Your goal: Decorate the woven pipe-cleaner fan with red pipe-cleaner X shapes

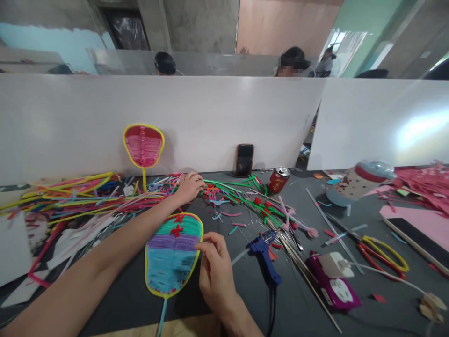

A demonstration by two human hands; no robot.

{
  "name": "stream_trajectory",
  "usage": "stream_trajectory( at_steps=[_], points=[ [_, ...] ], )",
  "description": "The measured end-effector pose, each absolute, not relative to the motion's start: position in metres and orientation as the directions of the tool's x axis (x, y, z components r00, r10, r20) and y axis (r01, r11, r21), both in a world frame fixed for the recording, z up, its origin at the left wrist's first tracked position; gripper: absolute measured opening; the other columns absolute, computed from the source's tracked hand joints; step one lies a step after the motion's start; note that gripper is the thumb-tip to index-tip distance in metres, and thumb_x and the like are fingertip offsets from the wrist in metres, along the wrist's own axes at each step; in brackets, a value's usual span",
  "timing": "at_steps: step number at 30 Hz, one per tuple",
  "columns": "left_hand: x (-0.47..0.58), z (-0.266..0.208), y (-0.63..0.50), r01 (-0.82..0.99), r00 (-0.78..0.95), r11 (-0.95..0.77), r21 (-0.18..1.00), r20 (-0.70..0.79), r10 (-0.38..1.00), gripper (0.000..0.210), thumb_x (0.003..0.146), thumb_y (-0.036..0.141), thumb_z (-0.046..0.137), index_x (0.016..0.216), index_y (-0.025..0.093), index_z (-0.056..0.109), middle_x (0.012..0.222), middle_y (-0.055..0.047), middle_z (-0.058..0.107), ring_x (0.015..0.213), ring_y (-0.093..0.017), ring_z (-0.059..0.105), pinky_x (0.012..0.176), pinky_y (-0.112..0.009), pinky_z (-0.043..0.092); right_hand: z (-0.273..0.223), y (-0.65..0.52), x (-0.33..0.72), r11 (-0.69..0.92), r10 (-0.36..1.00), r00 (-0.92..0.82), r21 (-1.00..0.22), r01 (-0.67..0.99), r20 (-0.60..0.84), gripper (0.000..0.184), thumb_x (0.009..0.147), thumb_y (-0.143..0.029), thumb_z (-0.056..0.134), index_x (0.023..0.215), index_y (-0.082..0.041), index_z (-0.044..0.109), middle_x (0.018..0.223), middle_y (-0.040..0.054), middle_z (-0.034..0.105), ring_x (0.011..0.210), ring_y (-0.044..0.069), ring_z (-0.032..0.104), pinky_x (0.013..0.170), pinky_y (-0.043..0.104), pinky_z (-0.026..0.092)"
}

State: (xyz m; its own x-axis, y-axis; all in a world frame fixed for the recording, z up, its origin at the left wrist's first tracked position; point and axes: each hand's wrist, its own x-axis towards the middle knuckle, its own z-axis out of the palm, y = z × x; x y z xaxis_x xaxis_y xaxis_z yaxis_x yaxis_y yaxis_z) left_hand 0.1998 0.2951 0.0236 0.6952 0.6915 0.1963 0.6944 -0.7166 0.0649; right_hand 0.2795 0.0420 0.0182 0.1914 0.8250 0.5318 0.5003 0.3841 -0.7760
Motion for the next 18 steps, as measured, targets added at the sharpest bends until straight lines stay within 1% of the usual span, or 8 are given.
stream_trajectory(
  at_steps=[4,7,13,16,18],
  points=[
    [0.205,0.03,0.299,0.738,0.641,-0.663,0.125,0.176,0.747,0.03,0.086,0.018,0.046,0.106,0.03,0.064,0.114,-0.005,0.062,0.114,-0.025,0.045,0.094,-0.046,0.029,0.017,0.043,0.28,0.384,0.829,0.19,-0.782,0.492,0.526,0.033,0.082,0.0,0.038,0.098,-0.021,0.057,0.103,0.0089,0.052,0.099,0.018,0.054,0.083,0.032,0.049],
    [0.219,0.034,0.295,0.737,0.638,-0.658,0.156,0.161,0.753,0.03,0.086,0.02,0.046,0.111,0.028,0.062,0.116,-0.006,0.062,0.111,-0.025,0.047,0.093,-0.044,0.03,0.015,0.043,0.28,0.383,0.836,0.178,-0.783,0.49,0.52,0.033,0.082,-0.001,0.038,0.099,-0.021,0.058,0.103,0.0091,0.052,0.1,0.018,0.054,0.083,0.031,0.049],
    [0.263,0.026,0.266,0.635,0.745,-0.753,0.173,0.121,0.656,0.023,0.087,0.033,0.05,0.106,0.03,0.064,0.113,-0.003,0.062,0.112,-0.024,0.043,0.094,-0.043,0.029,0.013,0.045,0.279,0.389,0.838,0.167,-0.783,0.485,0.52,0.034,0.078,0.001,0.04,0.097,-0.02,0.058,0.101,0.0086,0.053,0.097,0.017,0.056,0.081,0.03,0.05],
    [0.283,0.016,0.253,0.61,0.769,-0.774,0.171,0.107,0.63,0.024,0.089,0.037,0.046,0.101,0.029,0.066,0.111,-0.004,0.061,0.11,-0.025,0.043,0.091,-0.044,0.029,0.013,0.047,0.279,0.401,0.834,0.16,-0.78,0.481,0.527,0.035,0.077,0.002,0.039,0.097,-0.02,0.059,0.099,0.0082,0.054,0.094,0.017,0.056,0.079,0.03,0.05],
    [0.29,0.01,0.25,0.612,0.77,-0.773,0.168,0.097,0.631,0.028,0.091,0.036,0.042,0.096,0.027,0.067,0.109,-0.007,0.062,0.107,-0.026,0.044,0.089,-0.045,0.03,0.013,0.047,0.28,0.403,0.837,0.156,-0.783,0.474,0.525,0.035,0.076,0.002,0.039,0.096,-0.02,0.059,0.098,0.008,0.055,0.093,0.017,0.056,0.079,0.029,0.05]
  ],
)
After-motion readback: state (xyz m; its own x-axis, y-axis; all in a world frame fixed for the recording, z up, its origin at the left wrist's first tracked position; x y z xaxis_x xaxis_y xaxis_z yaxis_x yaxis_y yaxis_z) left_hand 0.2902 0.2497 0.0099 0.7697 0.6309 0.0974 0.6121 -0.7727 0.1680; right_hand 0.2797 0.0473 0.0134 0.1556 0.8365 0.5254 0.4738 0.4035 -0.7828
